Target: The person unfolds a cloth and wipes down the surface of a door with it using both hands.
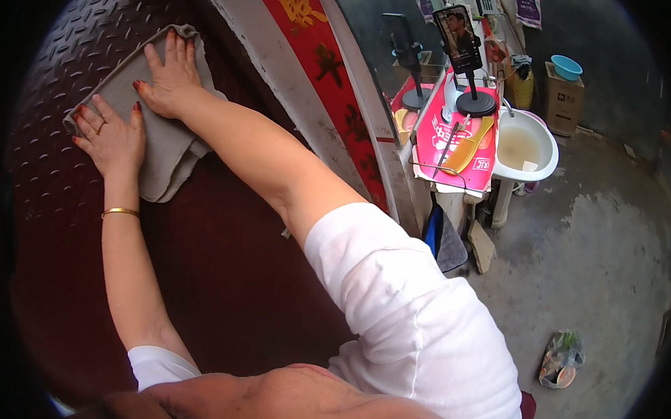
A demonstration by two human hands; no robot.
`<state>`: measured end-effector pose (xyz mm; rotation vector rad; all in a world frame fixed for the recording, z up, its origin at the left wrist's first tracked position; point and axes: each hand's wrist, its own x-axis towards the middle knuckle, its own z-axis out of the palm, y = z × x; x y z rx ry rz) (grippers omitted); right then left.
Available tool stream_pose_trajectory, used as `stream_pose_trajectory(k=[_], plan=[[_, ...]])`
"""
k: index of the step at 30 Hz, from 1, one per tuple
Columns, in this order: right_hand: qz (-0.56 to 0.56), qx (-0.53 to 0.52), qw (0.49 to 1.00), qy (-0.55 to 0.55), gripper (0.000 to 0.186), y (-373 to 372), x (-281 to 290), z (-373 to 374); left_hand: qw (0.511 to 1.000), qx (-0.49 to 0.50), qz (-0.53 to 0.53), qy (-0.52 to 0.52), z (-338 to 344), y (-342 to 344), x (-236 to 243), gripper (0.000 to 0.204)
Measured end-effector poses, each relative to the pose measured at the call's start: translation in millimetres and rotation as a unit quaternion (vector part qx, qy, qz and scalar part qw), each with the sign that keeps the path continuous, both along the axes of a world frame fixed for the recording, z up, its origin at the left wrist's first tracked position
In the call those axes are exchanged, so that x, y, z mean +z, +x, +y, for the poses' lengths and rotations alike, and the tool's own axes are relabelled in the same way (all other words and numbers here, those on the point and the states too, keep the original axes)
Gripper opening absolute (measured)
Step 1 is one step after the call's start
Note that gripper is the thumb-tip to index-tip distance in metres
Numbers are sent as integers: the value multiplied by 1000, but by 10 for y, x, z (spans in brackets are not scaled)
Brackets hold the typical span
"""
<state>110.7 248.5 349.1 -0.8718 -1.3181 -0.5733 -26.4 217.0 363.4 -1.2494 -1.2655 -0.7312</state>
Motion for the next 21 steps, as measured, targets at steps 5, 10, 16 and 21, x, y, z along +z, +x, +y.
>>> stream_pose_trajectory(k=[5, 10, 16, 21], plan=[[-11, 12, 997, 78, 77, 46, 84, 182, 996, 86, -22, 22, 50, 129, 84, 80], [-12, 17, 994, 108, 75, 60, 55, 251, 991, 129, -6, 36, 278, 37, 62, 77], [-27, -13, 996, 88, 74, 238, -166, 277, 992, 122, 29, 11, 29, 232, -115, 71], [-35, -17, 997, 69, 74, 173, -383, 131, 935, -275, 140, 175, 264, -65, -293, 68]])
